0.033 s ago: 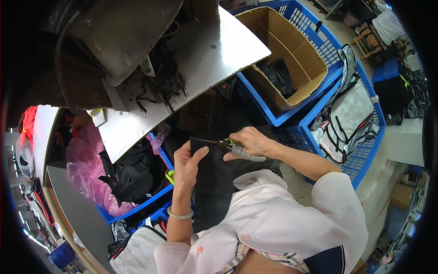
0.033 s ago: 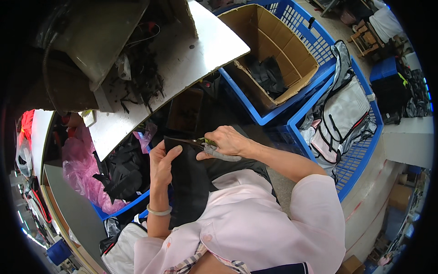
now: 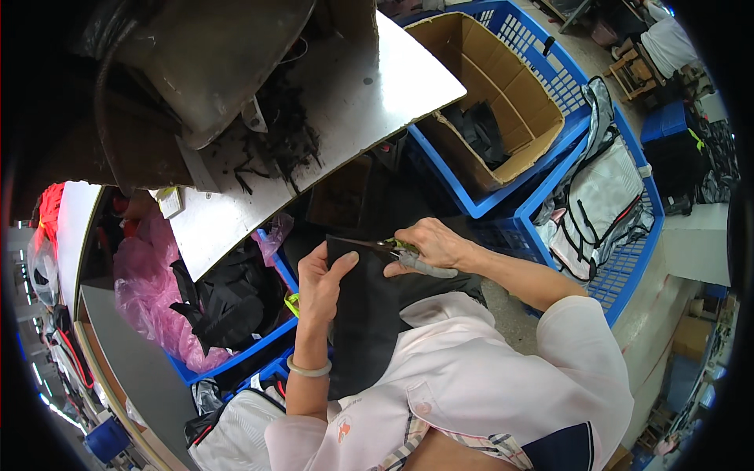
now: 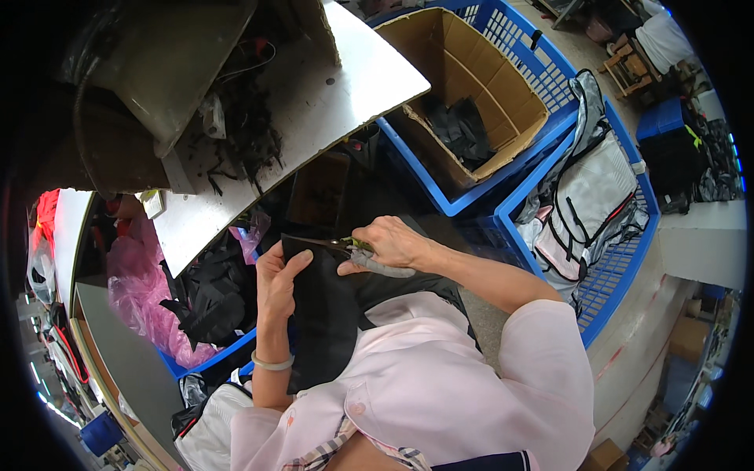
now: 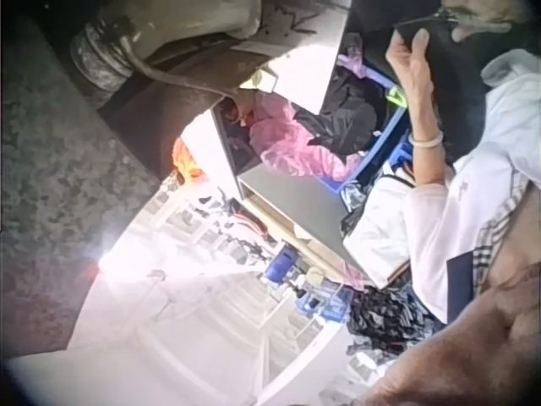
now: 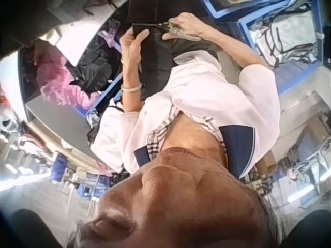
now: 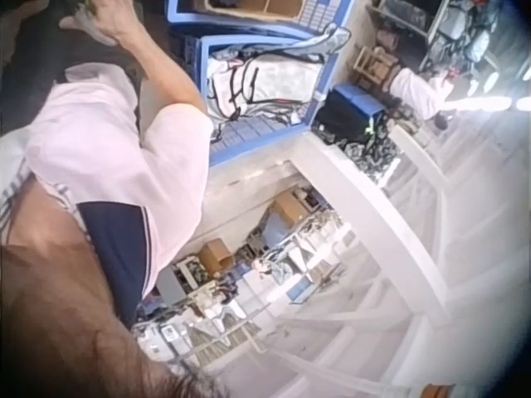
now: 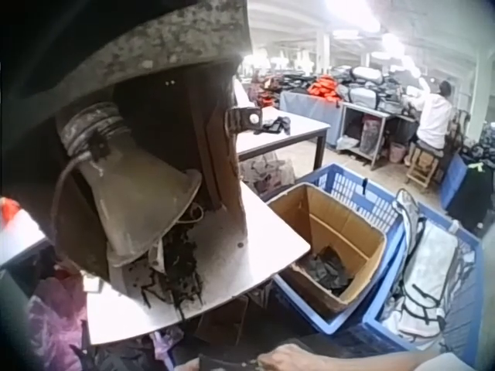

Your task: Trimming excess material from black fabric pieces using scissors at a manufacturing workstation.

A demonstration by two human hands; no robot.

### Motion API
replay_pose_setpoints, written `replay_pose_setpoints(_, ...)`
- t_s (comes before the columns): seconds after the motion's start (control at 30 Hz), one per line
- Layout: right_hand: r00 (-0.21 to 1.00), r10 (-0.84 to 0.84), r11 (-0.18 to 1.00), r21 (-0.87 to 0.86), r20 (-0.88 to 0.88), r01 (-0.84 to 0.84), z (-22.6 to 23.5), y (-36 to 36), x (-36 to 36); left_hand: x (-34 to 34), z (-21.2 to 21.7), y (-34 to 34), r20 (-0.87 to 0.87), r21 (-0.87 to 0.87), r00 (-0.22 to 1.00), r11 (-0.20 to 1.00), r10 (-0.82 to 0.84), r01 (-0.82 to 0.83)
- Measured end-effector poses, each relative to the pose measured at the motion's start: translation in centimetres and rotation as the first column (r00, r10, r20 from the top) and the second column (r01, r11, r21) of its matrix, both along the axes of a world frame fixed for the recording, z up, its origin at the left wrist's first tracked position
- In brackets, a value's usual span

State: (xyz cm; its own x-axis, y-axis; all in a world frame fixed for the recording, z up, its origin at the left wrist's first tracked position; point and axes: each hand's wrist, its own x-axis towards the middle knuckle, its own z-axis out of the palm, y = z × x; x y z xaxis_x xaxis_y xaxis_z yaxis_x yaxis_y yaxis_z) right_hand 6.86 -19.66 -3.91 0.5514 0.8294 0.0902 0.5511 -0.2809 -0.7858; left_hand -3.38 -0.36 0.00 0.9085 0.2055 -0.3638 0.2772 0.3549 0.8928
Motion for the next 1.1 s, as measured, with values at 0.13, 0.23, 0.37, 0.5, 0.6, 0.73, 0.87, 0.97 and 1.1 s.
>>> replay_pose_setpoints(0.13, 0.992, -0.057, 0.998, -0.001, -0.111, 0.058, 0.0, 0.6, -0.2, 1.2, 0.7, 0.8, 0.045, 0.036, 0.999, 0.999, 0.025, -0.026)
replay_pose_setpoints(0.23, 0.966, -0.190, 0.976, 0.077, -0.173, 0.205, 0.2, 0.7, 0.7, 2.1, 1.2, 2.7, 0.059, 0.062, 0.996, 0.995, 0.074, -0.077)
replay_pose_setpoints(0.37, 0.894, -0.260, 0.944, 0.100, -0.366, 0.315, -0.8, -0.1, 1.7, 5.3, 1.6, 5.8, 0.084, 0.103, 0.984, 0.981, 0.158, -0.167)
replay_pose_setpoints(0.5, 0.830, -0.330, 0.922, 0.036, -0.450, 0.386, -0.9, -0.2, 1.5, 8.9, 3.1, 10.2, 0.216, 0.234, 0.943, 0.925, 0.252, -0.301)
replay_pose_setpoints(0.6, 0.784, -0.393, 0.912, -0.096, -0.480, 0.399, 0.0, -0.7, 1.5, 11.5, 4.4, 12.1, 0.232, 0.274, 0.942, 0.913, 0.243, -0.303)
replay_pose_setpoints(0.73, 0.768, -0.404, 0.904, -0.090, -0.498, 0.417, -0.1, -0.9, 1.6, 13.2, 4.9, 12.8, 0.409, 0.383, 0.891, 0.850, 0.196, -0.363)
replay_pose_setpoints(0.87, 0.767, -0.408, 0.906, -0.116, -0.496, 0.406, 0.2, -0.5, 1.7, 12.8, 3.5, 12.8, 0.297, 0.339, 0.948, 0.915, 0.117, -0.219)
replay_pose_setpoints(0.97, 0.742, -0.344, 0.907, 0.003, -0.576, 0.422, -0.1, 0.9, 1.5, 11.9, 2.6, 11.1, 0.186, 0.438, 0.964, 0.863, 0.188, -0.253)
replay_pose_setpoints(1.1, 0.555, -0.227, 0.785, 0.187, -0.801, 0.591, 0.6, 3.5, 0.6, 10.8, 0.8, 5.8, 0.066, 0.406, 0.984, 0.897, 0.164, -0.177)
